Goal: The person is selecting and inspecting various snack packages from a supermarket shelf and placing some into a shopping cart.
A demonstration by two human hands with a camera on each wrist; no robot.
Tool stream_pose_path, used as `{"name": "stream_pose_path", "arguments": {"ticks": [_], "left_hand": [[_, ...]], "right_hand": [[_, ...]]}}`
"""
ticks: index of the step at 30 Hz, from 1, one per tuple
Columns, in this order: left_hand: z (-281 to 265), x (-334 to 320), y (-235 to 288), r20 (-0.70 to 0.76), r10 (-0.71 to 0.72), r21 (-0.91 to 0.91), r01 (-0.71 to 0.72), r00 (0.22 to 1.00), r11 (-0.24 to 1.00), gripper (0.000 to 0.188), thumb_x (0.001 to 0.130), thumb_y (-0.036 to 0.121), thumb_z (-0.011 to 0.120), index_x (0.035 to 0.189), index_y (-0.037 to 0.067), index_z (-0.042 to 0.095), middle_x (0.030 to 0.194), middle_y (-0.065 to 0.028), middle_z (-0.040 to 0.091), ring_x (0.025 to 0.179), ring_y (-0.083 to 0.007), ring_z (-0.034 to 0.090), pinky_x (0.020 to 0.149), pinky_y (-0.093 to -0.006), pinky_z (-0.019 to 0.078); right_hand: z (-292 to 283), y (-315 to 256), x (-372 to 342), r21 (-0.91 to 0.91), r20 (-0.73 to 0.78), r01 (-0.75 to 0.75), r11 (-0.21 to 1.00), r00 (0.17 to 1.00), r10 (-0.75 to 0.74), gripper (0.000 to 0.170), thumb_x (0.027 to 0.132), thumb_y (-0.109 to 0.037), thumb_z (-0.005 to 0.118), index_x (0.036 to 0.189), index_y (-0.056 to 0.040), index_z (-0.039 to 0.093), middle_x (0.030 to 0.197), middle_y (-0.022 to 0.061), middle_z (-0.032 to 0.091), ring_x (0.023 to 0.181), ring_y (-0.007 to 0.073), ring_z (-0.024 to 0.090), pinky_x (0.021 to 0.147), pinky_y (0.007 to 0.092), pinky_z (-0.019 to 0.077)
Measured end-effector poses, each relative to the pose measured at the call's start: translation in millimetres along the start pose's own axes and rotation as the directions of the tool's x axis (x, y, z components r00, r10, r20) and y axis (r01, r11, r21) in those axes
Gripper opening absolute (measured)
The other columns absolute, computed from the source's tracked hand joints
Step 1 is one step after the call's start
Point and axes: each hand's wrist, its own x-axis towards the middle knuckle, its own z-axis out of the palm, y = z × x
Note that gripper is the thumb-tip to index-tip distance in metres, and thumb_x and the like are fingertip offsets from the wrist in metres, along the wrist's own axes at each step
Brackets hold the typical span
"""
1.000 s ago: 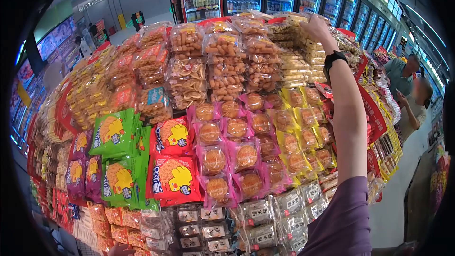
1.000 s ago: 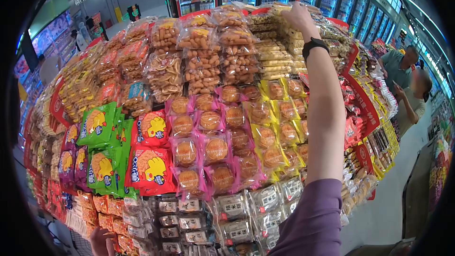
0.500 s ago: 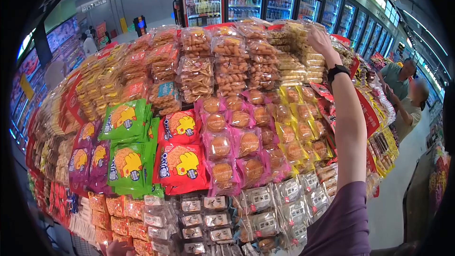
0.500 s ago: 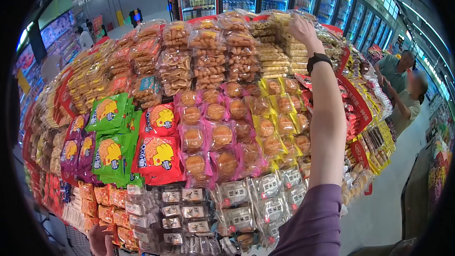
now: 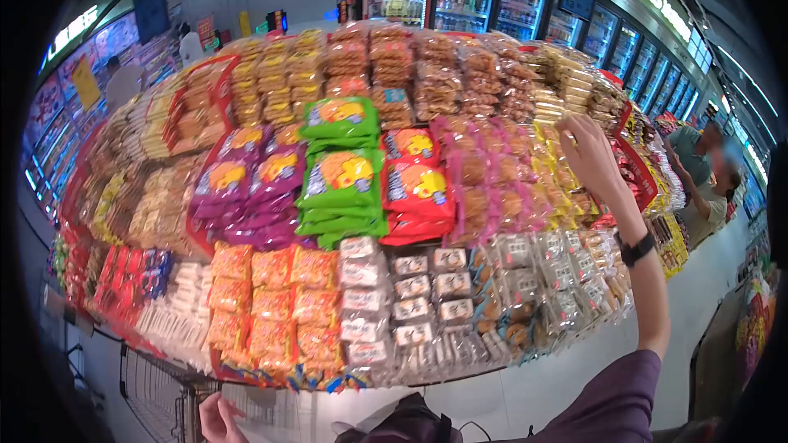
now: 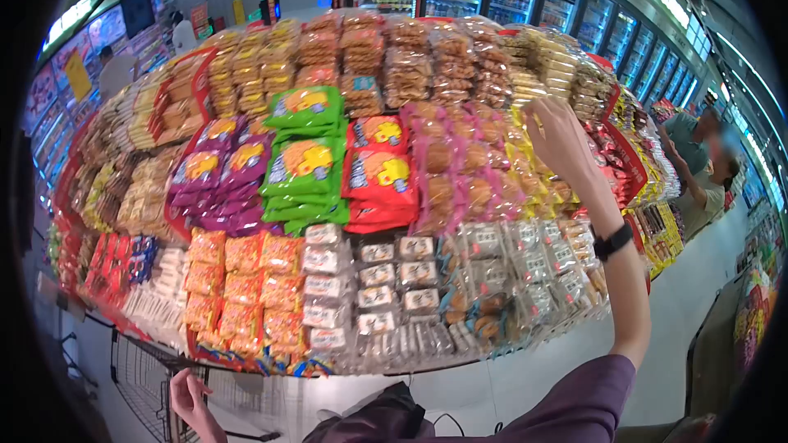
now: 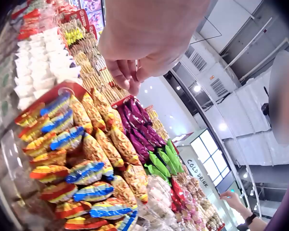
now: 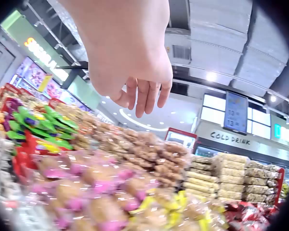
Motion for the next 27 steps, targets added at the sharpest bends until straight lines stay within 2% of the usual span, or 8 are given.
{"name": "stream_pose_path", "arguments": {"ticks": [4,7,10,12,15,16,20,27], "left_hand": [[-67,-15,-39,0.007,-0.03,0.036,0.03,1.0,0.999,0.013,0.085,-0.009,0.054,0.094,-0.002,0.061,0.093,-0.0055,0.056,0.078,-0.0124,0.056,0.075,-0.0247,0.0482],[-115,-13,-67,0.139,0.061,0.253,-0.095,0.988,0.963,0.023,0.077,-0.009,0.057,0.097,0.001,0.064,0.101,-0.0115,0.065,0.091,-0.0225,0.062,0.075,-0.029,0.049],[-160,-11,-109,0.201,0.031,0.427,-0.117,0.979,0.897,0.018,0.082,0.001,0.061,0.099,0.003,0.062,0.094,-0.0139,0.063,0.089,-0.0313,0.06,0.075,-0.0376,0.0483],[-193,-15,-139,0.378,-0.001,0.703,-0.287,0.926,0.65,0.025,0.082,0.009,0.065,0.106,0.003,0.059,0.097,-0.014,0.06,0.099,-0.0317,0.056,0.084,-0.0418,0.0425],[-236,-15,-174,0.43,-0.13,0.755,-0.278,0.893,0.594,0.035,0.083,0.016,0.067,0.113,0.0,0.057,0.108,-0.0149,0.06,0.104,-0.0329,0.054,0.09,-0.0414,0.0436],[-250,-14,-188,0.417,-0.185,0.772,-0.239,0.89,0.589,0.038,0.084,0.016,0.067,0.116,0.001,0.056,0.111,-0.0148,0.059,0.106,-0.033,0.054,0.091,-0.0418,0.0431],[-296,0,-254,0.26,0.021,0.854,-0.24,0.965,0.462,0.048,0.085,0.017,0.066,0.127,0.001,0.048,0.119,-0.0152,0.056,0.112,-0.0329,0.051,0.092,-0.0437,0.0424],[-309,42,-326,0.171,-0.141,0.867,-0.081,0.975,0.491,0.043,0.086,0.01,0.062,0.126,0.0,0.048,0.112,-0.0182,0.06,0.103,-0.0355,0.057,0.087,-0.0451,0.046]], "right_hand": [[-24,-183,-72,0.262,0.091,-0.027,0.965,0.996,0.004,0.016,0.078,0.002,0.064,0.092,-0.0026,0.06,0.083,0.0125,0.058,0.08,0.0311,0.054,0.073,0.0391,0.0432],[-19,-324,-118,0.601,0.246,-0.08,0.795,0.965,-0.089,0.021,0.074,0.005,0.068,0.091,-0.0046,0.062,0.082,0.0102,0.059,0.076,0.0289,0.056,0.069,0.0382,0.0443],[1,-446,-142,0.757,0.237,0.116,0.643,0.868,-0.436,0.02,0.075,0.003,0.069,0.091,-0.0051,0.061,0.083,0.0086,0.06,0.075,0.0283,0.057,0.068,0.0378,0.0453],[27,-515,-166,0.884,0.236,0.058,0.464,0.802,-0.549,0.02,0.076,0.002,0.069,0.093,-0.0055,0.062,0.084,0.008,0.061,0.077,0.0285,0.058,0.069,0.0387,0.0459],[63,-609,-209,0.961,0.272,-0.136,0.242,0.647,-0.713,0.009,0.086,-0.004,0.06,0.094,-0.0027,0.061,0.086,0.0113,0.061,0.083,0.029,0.058,0.075,0.0373,0.0465],[76,-634,-227,0.968,0.251,-0.145,0.205,0.607,-0.754,0.008,0.085,-0.005,0.059,0.093,-0.0022,0.06,0.087,0.012,0.061,0.085,0.0292,0.059,0.077,0.0381,0.047],[117,-694,-276,0.989,0.146,-0.038,0.145,0.477,-0.867,0.009,0.084,-0.004,0.058,0.093,-0.0015,0.057,0.09,0.0122,0.06,0.09,0.0298,0.059,0.079,0.0387,0.0482],[137,-697,-273,0.941,0.336,-0.217,0.261,0.478,-0.812,0.011,0.087,-0.005,0.056,0.097,-0.0013,0.058,0.091,0.0122,0.06,0.089,0.0306,0.059,0.08,0.0395,0.0486]]}}
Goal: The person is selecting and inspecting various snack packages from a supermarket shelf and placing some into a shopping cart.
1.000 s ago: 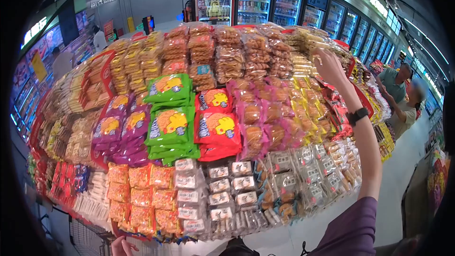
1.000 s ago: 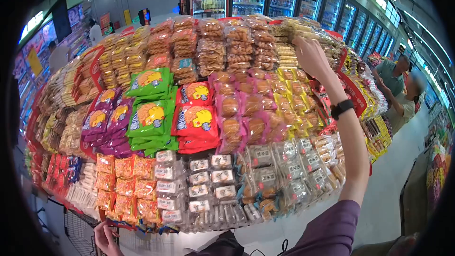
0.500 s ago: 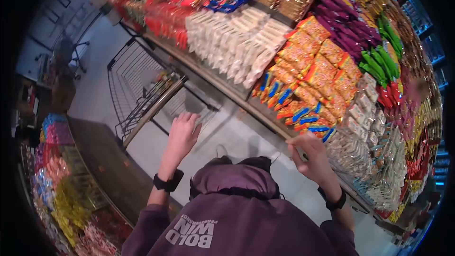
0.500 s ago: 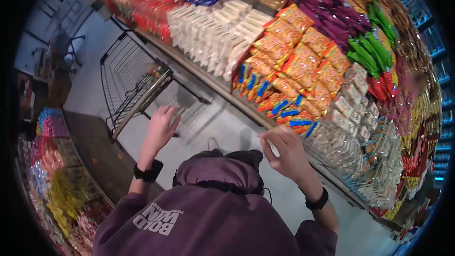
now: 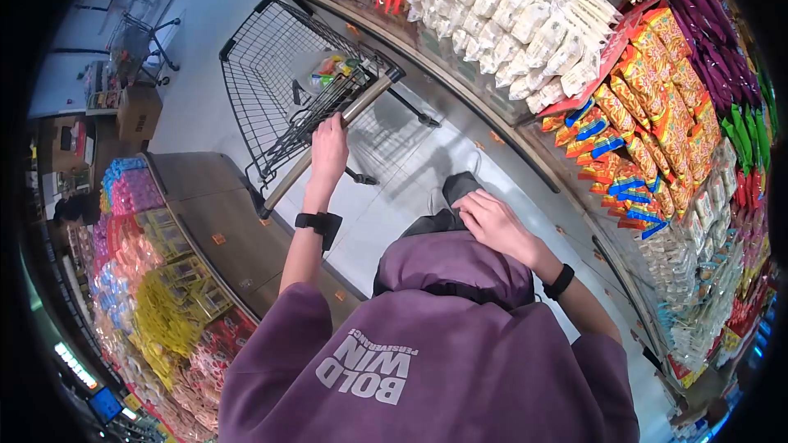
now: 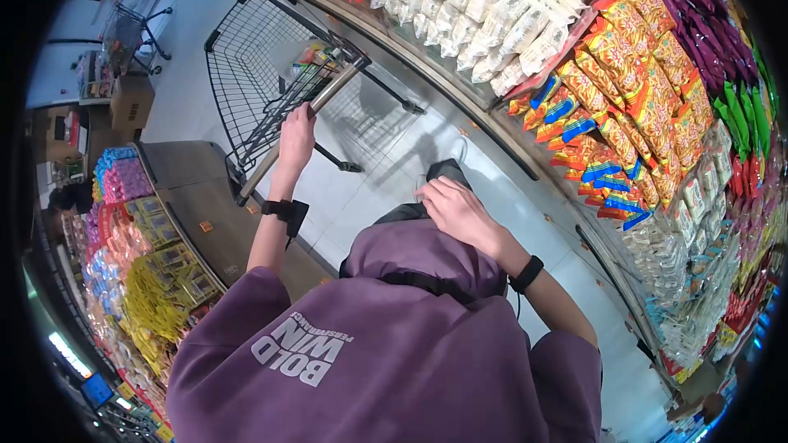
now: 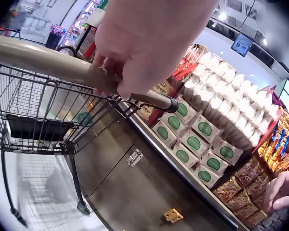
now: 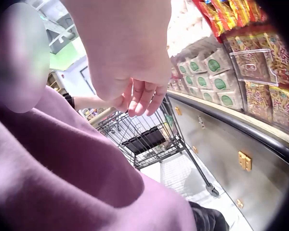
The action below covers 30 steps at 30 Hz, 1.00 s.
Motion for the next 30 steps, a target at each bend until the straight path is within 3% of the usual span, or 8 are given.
{"name": "stream_pose_path", "arguments": {"ticks": [2,3,7,10,17,21,25,30], "left_hand": [[4,20,5,0.049,-0.045,-0.087,0.049,0.998,0.995,0.037,0.086,0.009,0.062,0.12,-0.002,0.052,0.105,-0.02,0.063,0.096,-0.0375,0.061,0.082,-0.0455,0.0485],[8,25,11,-0.097,-0.011,-0.148,-0.003,0.995,0.989,0.017,0.083,0.003,0.063,0.097,-0.002,0.056,0.089,-0.0218,0.063,0.085,-0.0407,0.061,0.073,-0.0477,0.0487],[-17,36,23,0.093,-0.047,-0.141,0.06,0.995,0.988,0.01,0.086,0.006,0.061,0.091,-0.001,0.056,0.087,-0.0218,0.065,0.083,-0.041,0.063,0.069,-0.0488,0.0486],[-32,50,27,0.32,-0.058,-0.05,0.077,0.946,0.996,0.017,0.085,0.011,0.064,0.096,0.0,0.057,0.089,-0.0214,0.066,0.084,-0.042,0.062,0.07,-0.0492,0.0489],[-34,63,28,0.31,0.043,-0.081,-0.019,0.95,0.997,0.017,0.082,0.013,0.068,0.087,-0.001,0.06,0.075,-0.0188,0.065,0.075,-0.0378,0.064,0.068,-0.0463,0.0499],[-30,66,25,0.226,0.069,-0.173,-0.03,0.972,0.984,0.024,0.078,0.014,0.071,0.097,0.002,0.065,0.078,-0.0159,0.065,0.073,-0.0352,0.062,0.065,-0.0437,0.0493],[-56,95,16,0.416,0.157,-0.22,-0.069,0.896,0.973,0.02,0.079,0.008,0.067,0.099,0.004,0.069,0.082,-0.0128,0.067,0.075,-0.0348,0.063,0.065,-0.0418,0.0507],[-52,168,-56,0.166,0.061,-0.395,0.01,0.984,0.919,0.023,0.075,-0.005,0.054,0.09,0.003,0.071,0.087,-0.0197,0.067,0.077,-0.0382,0.066,0.073,-0.0434,0.053]], "right_hand": [[-2,14,5,0.039,-0.043,-0.04,0.998,0.998,0.042,0.012,0.087,-0.006,0.057,0.099,-0.0014,0.058,0.091,0.012,0.06,0.088,0.0311,0.059,0.079,0.0404,0.0489],[-2,21,10,0.042,-0.032,-0.05,0.998,0.998,0.051,0.014,0.087,-0.007,0.057,0.1,-0.0018,0.058,0.091,0.0123,0.061,0.087,0.0314,0.06,0.078,0.0409,0.0494],[-6,36,53,0.045,0.087,-0.017,0.999,0.996,0.013,0.02,0.087,-0.008,0.059,0.106,-0.0018,0.057,0.101,0.0131,0.06,0.095,0.0309,0.059,0.081,0.0407,0.0487],[-14,38,112,0.041,0.077,0.187,0.981,0.979,-0.19,0.025,0.087,-0.008,0.059,0.111,-0.0008,0.055,0.11,0.0136,0.058,0.103,0.0313,0.056,0.087,0.0403,0.0474],[-7,40,243,-0.265,-0.03,0.381,0.886,0.915,-0.403,0.038,0.073,0.001,0.064,0.111,-0.0017,0.056,0.116,0.013,0.056,0.112,0.0295,0.051,0.099,0.0407,0.0394],[15,60,278,-0.253,0.133,0.351,0.901,0.935,-0.327,0.031,0.071,-0.009,0.07,0.1,-0.0038,0.062,0.102,0.0096,0.062,0.109,0.0274,0.052,0.101,0.0399,0.0358],[8,61,282,-0.169,0.188,0.286,0.943,0.949,-0.254,0.036,0.077,-0.027,0.073,0.102,-0.0045,0.063,0.1,0.0095,0.062,0.108,0.0267,0.053,0.103,0.0406,0.0328],[-3,49,294,-0.067,0.306,0.114,0.991,0.948,-0.088,0.037,0.088,-0.039,0.061,0.102,-0.0049,0.066,0.101,0.01,0.064,0.111,0.026,0.051,0.105,0.0394,0.0292]]}}
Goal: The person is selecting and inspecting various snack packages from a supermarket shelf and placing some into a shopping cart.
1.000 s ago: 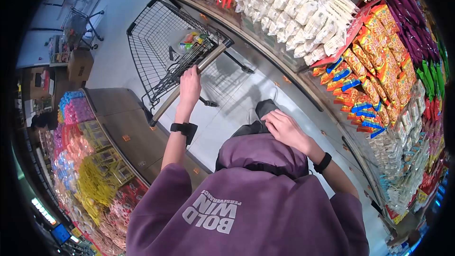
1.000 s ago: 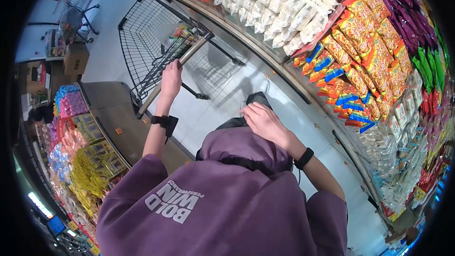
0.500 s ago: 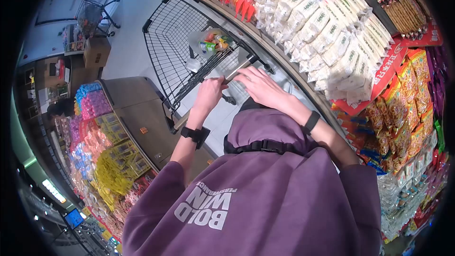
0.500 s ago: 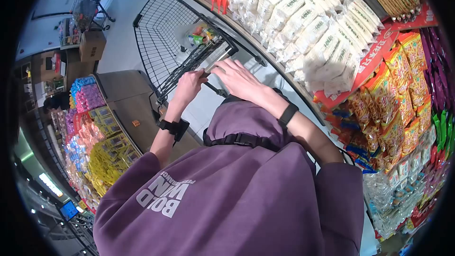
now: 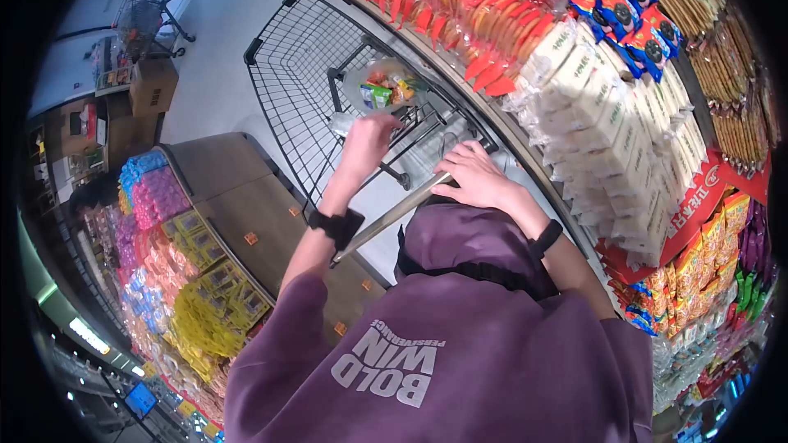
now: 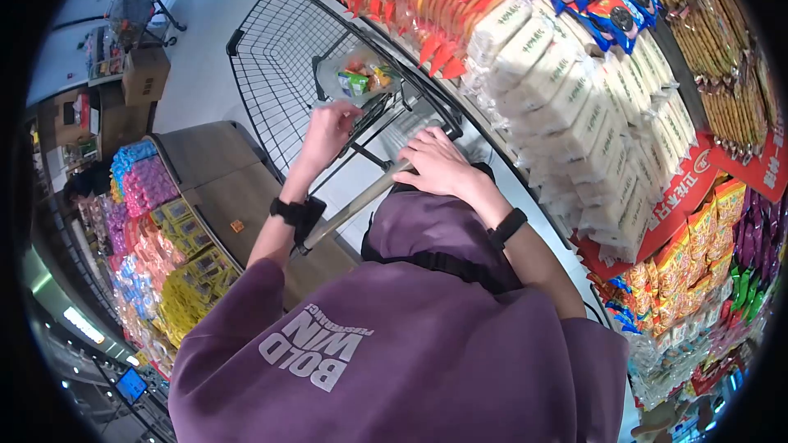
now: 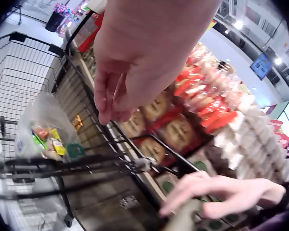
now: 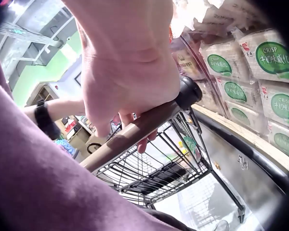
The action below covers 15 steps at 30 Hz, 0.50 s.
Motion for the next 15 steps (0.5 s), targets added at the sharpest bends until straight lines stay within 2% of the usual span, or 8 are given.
{"name": "stream_pose_path", "arguments": {"ticks": [2,3,4,6,10,11,14,15], "left_hand": [[9,34,-63,0.015,-0.111,0.063,0.11,0.994,0.992,0.024,0.075,-0.005,0.054,0.09,0.002,0.071,0.082,-0.0201,0.067,0.075,-0.0336,0.067,0.069,-0.0417,0.0536],[25,48,-107,0.032,-0.111,0.128,0.107,0.993,0.986,0.023,0.074,-0.004,0.055,0.09,0.002,0.07,0.08,-0.0204,0.067,0.076,-0.035,0.067,0.07,-0.0432,0.0538],[44,63,-149,0.048,-0.108,0.193,0.097,0.993,0.976,0.021,0.074,-0.002,0.056,0.09,0.002,0.069,0.077,-0.0207,0.067,0.076,-0.0365,0.067,0.071,-0.0447,0.0539],[78,89,-208,0.181,-0.154,0.266,0.102,0.971,0.958,0.022,0.074,0.002,0.057,0.094,0.003,0.067,0.08,-0.0214,0.067,0.08,-0.038,0.067,0.074,-0.0461,0.0538],[111,117,-230,0.41,-0.332,0.384,0.169,0.85,0.908,0.023,0.079,0.01,0.059,0.098,-0.002,0.064,0.098,-0.025,0.066,0.094,-0.0385,0.065,0.081,-0.0447,0.0532],[122,119,-244,0.395,-0.315,0.376,0.161,0.863,0.913,0.028,0.08,0.012,0.061,0.104,-0.002,0.062,0.097,-0.025,0.066,0.093,-0.0372,0.065,0.079,-0.0446,0.0538],[148,123,-258,0.321,-0.402,0.42,0.252,0.858,0.872,0.035,0.08,0.013,0.062,0.113,0.0,0.057,0.098,-0.0253,0.066,0.093,-0.0371,0.066,0.077,-0.0451,0.0545],[152,123,-261,0.388,-0.382,0.429,0.203,0.839,0.88,0.036,0.085,0.013,0.057,0.118,0.001,0.052,0.102,-0.0239,0.065,0.093,-0.0372,0.066,0.076,-0.0451,0.0553]], "right_hand": [[-3,-6,2,0.069,0.012,-0.06,0.996,0.998,0.059,0.036,0.091,-0.038,0.058,0.102,-0.0051,0.066,0.103,0.0097,0.065,0.111,0.0251,0.051,0.106,0.0386,0.0281],[-9,-10,4,0.108,0.055,-0.115,0.987,0.992,0.11,0.036,0.093,-0.038,0.055,0.103,-0.0057,0.067,0.105,0.0092,0.066,0.113,0.0237,0.051,0.107,0.0378,0.0271],[-6,-10,5,0.122,0.027,-0.127,0.984,0.992,0.125,0.034,0.092,-0.037,0.056,0.102,-0.0068,0.067,0.104,0.0088,0.066,0.114,0.0232,0.051,0.107,0.0377,0.0268],[-7,-11,8,0.162,0.025,-0.183,0.97,0.983,0.182,0.031,0.093,-0.035,0.057,0.103,-0.0074,0.067,0.102,0.0083,0.067,0.113,0.0233,0.052,0.107,0.038,0.0269],[-10,-20,14,0.182,-0.023,-0.26,0.948,0.963,0.268,0.025,0.091,-0.029,0.061,0.102,-0.0074,0.065,0.092,0.005,0.068,0.105,0.0206,0.056,0.105,0.0388,0.0288],[-8,-20,15,0.191,-0.06,-0.259,0.947,0.96,0.275,0.023,0.089,-0.026,0.063,0.102,-0.0073,0.064,0.088,0.0044,0.067,0.101,0.0208,0.057,0.104,0.0394,0.0302],[-8,-22,17,0.226,-0.103,-0.275,0.935,0.947,0.303,0.023,0.088,-0.024,0.064,0.103,-0.007,0.064,0.088,0.0049,0.067,0.099,0.0223,0.058,0.103,0.0394,0.0313],[-9,-23,18,0.23,-0.087,-0.293,0.928,0.944,0.319,0.023,0.088,-0.023,0.064,0.103,-0.0068,0.064,0.09,0.0052,0.068,0.098,0.0231,0.059,0.103,0.0393,0.0318]]}}
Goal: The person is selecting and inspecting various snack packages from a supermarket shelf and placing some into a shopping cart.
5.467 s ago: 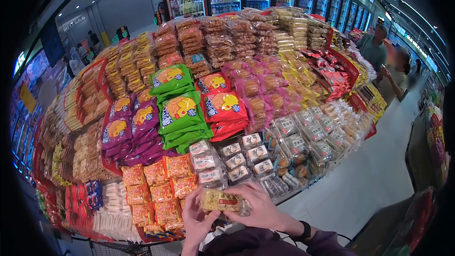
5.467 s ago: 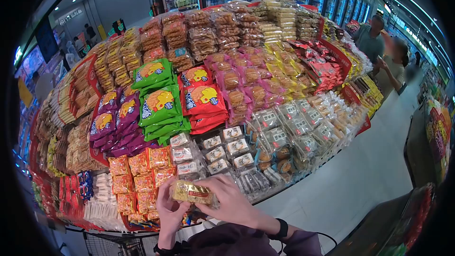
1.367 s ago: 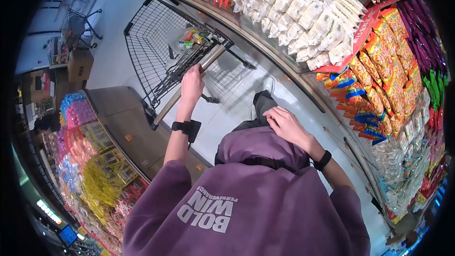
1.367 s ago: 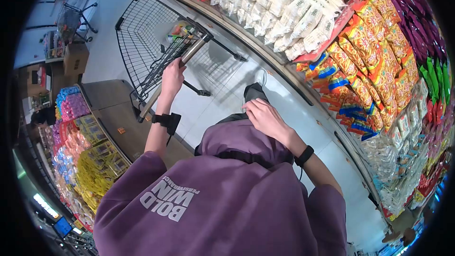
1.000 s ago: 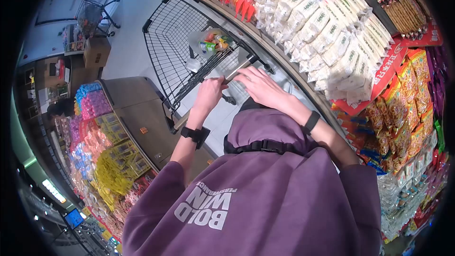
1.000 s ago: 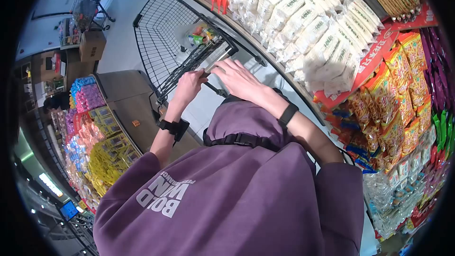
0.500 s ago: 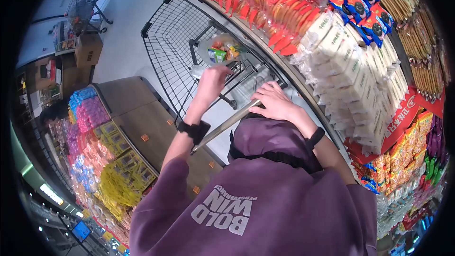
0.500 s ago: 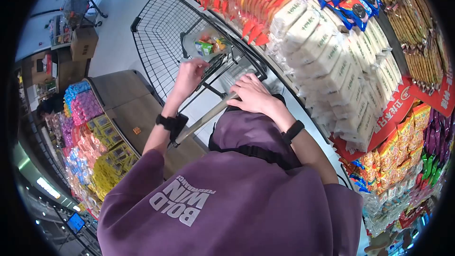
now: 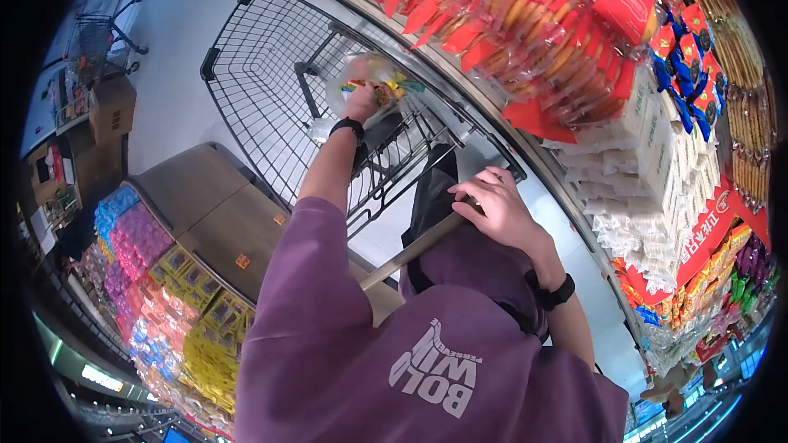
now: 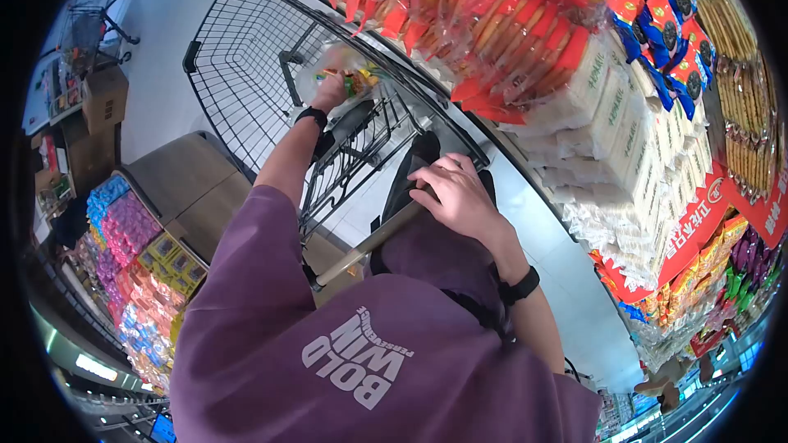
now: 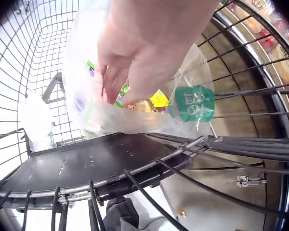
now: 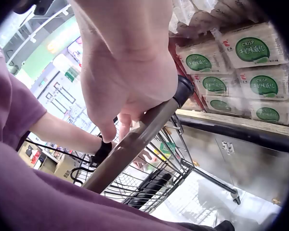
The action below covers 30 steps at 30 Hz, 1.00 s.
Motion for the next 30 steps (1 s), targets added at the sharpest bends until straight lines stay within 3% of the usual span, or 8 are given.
{"name": "stream_pose_path", "arguments": {"ticks": [3,7,13,14,23,26,29,30], "left_hand": [[20,4,-2,-0.004,-0.038,-0.006,0.038,0.999,0.999,0.046,0.084,0.012,0.052,0.127,-0.001,0.043,0.098,-0.0267,0.065,0.089,-0.0394,0.066,0.076,-0.0471,0.0538],[42,8,-10,-0.013,-0.031,-0.023,0.031,0.999,0.999,0.043,0.089,0.012,0.046,0.13,0.002,0.041,0.1,-0.0268,0.064,0.09,-0.0385,0.066,0.074,-0.0482,0.0542],[20,5,-10,-0.114,-0.069,0.048,0.075,0.991,0.996,0.027,0.095,0.015,0.043,0.118,0.008,0.055,0.097,-0.0199,0.066,0.091,-0.0354,0.067,0.074,-0.047,0.0547],[15,6,-9,-0.118,-0.08,0.079,0.09,0.99,0.993,0.022,0.094,0.015,0.044,0.105,0.008,0.062,0.097,-0.0172,0.066,0.092,-0.0339,0.066,0.075,-0.0453,0.0545],[4,7,-27,-0.181,0.262,0.391,-0.175,0.948,0.904,0.014,0.081,0.012,0.062,0.093,0.008,0.067,0.097,-0.0146,0.067,0.095,-0.0314,0.065,0.08,-0.0436,0.052],[7,3,-40,-0.331,0.364,0.368,-0.236,0.871,0.899,0.011,0.083,0.011,0.058,0.088,0.008,0.067,0.092,-0.0149,0.067,0.093,-0.0285,0.065,0.076,-0.0405,0.0517],[-39,-20,-20,-0.133,0.239,0.27,-0.196,0.962,0.943,0.012,0.084,0.013,0.058,0.089,0.006,0.067,0.093,-0.0157,0.067,0.091,-0.0317,0.065,0.076,-0.0421,0.0522],[-49,-32,-17,-0.18,0.314,0.213,-0.275,0.932,0.938,0.013,0.084,0.012,0.059,0.093,0.005,0.065,0.092,-0.0165,0.067,0.089,-0.0336,0.066,0.077,-0.0432,0.0523]], "right_hand": [[1,-4,2,-0.027,0.01,-0.059,0.998,0.998,0.06,0.023,0.088,-0.024,0.063,0.104,-0.0072,0.064,0.092,0.0051,0.068,0.099,0.023,0.058,0.105,0.0394,0.0313],[0,-9,4,-0.059,0.025,-0.085,0.995,0.996,0.087,0.022,0.089,-0.022,0.064,0.106,-0.0083,0.064,0.093,0.0043,0.069,0.1,0.0227,0.058,0.106,0.0397,0.0311],[2,-13,7,-0.106,-0.001,-0.113,0.988,0.994,0.114,0.021,0.088,-0.02,0.065,0.106,-0.0099,0.063,0.09,0.0043,0.068,0.1,0.0224,0.058,0.104,0.0401,0.0334],[2,-13,6,-0.109,-0.009,-0.116,0.987,0.993,0.116,0.021,0.088,-0.02,0.065,0.106,-0.0099,0.063,0.09,0.0044,0.068,0.1,0.0225,0.058,0.104,0.04,0.0337],[8,-12,6,-0.114,-0.069,-0.116,0.987,0.992,0.108,0.02,0.088,-0.02,0.065,0.104,-0.0087,0.063,0.089,0.007,0.067,0.097,0.0235,0.058,0.103,0.0405,0.0343],[8,-10,5,-0.143,-0.063,-0.099,0.985,0.994,0.091,0.02,0.088,-0.02,0.064,0.104,-0.0083,0.063,0.088,0.0083,0.066,0.096,0.0236,0.058,0.103,0.0407,0.0341],[9,-8,4,-0.107,-0.097,-0.063,0.992,0.994,0.052,0.019,0.088,-0.02,0.064,0.102,-0.0075,0.064,0.087,0.0091,0.065,0.095,0.0242,0.058,0.103,0.0402,0.0344],[8,-8,3,-0.107,-0.094,-0.056,0.993,0.995,0.046,0.018,0.088,-0.02,0.065,0.101,-0.0073,0.065,0.086,0.0091,0.065,0.095,0.0245,0.058,0.102,0.0399,0.0344]]}}
